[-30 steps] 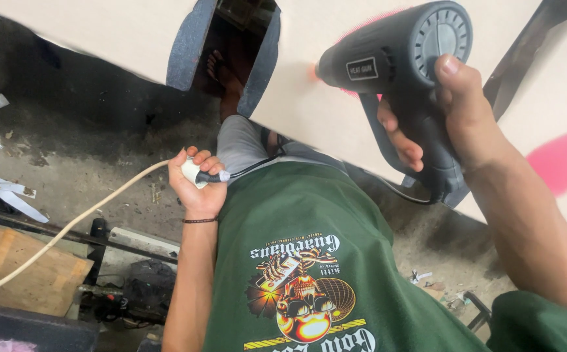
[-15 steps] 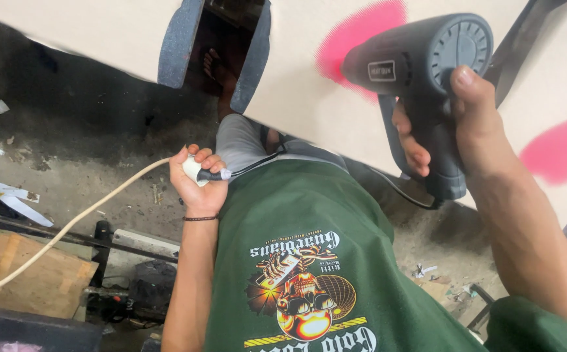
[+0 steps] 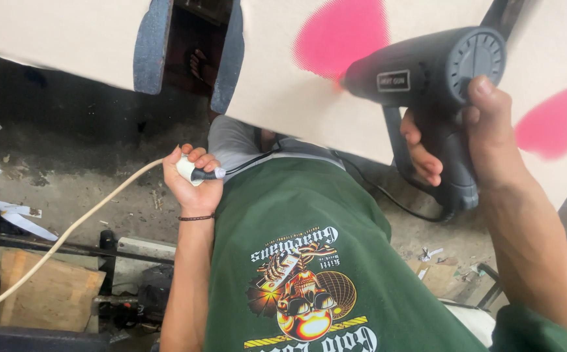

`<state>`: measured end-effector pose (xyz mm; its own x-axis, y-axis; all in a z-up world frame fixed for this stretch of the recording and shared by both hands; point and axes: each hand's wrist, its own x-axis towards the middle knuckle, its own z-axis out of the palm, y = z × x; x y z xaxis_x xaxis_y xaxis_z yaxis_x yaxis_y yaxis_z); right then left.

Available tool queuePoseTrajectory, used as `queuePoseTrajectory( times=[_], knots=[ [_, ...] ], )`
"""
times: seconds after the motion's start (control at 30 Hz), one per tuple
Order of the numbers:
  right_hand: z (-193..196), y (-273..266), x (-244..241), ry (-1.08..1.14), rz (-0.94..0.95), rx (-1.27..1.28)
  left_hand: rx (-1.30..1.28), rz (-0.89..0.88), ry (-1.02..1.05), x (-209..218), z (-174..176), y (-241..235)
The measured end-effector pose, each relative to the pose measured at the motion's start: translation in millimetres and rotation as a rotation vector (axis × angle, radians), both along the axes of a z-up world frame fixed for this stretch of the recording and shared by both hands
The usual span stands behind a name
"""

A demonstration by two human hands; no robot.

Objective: Using a handheld heat gun to dry screen-printed heart designs on fabric panels.

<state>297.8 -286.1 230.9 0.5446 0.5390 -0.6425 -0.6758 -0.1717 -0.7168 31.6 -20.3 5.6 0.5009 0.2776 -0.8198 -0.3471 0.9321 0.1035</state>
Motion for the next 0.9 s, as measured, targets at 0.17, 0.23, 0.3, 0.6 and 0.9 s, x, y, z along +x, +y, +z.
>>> queuePoseTrajectory(
  times=[0.17,0.23,0.3,0.6,0.9],
  knots=[
    [8,-5,-4,-0.046,-0.044,-0.048,-0.001,-0.017,0.027,6,1,-2],
    [11,-10,-6,-0.016,-0.013,0.056,-0.011,-0.031,0.037,7,-1,-2],
    [16,-9,-8,-0.08,0.058,-0.04,-0.028,-0.034,0.015,7,-4,-1],
    [18,-16,-11,-0.045,0.059,-0.004,-0.025,-0.067,0.055,16,-2,1],
    [19,-20,-7,-0.062,-0.04,-0.077,-0.006,-0.082,0.103,21,7,4]
  ],
)
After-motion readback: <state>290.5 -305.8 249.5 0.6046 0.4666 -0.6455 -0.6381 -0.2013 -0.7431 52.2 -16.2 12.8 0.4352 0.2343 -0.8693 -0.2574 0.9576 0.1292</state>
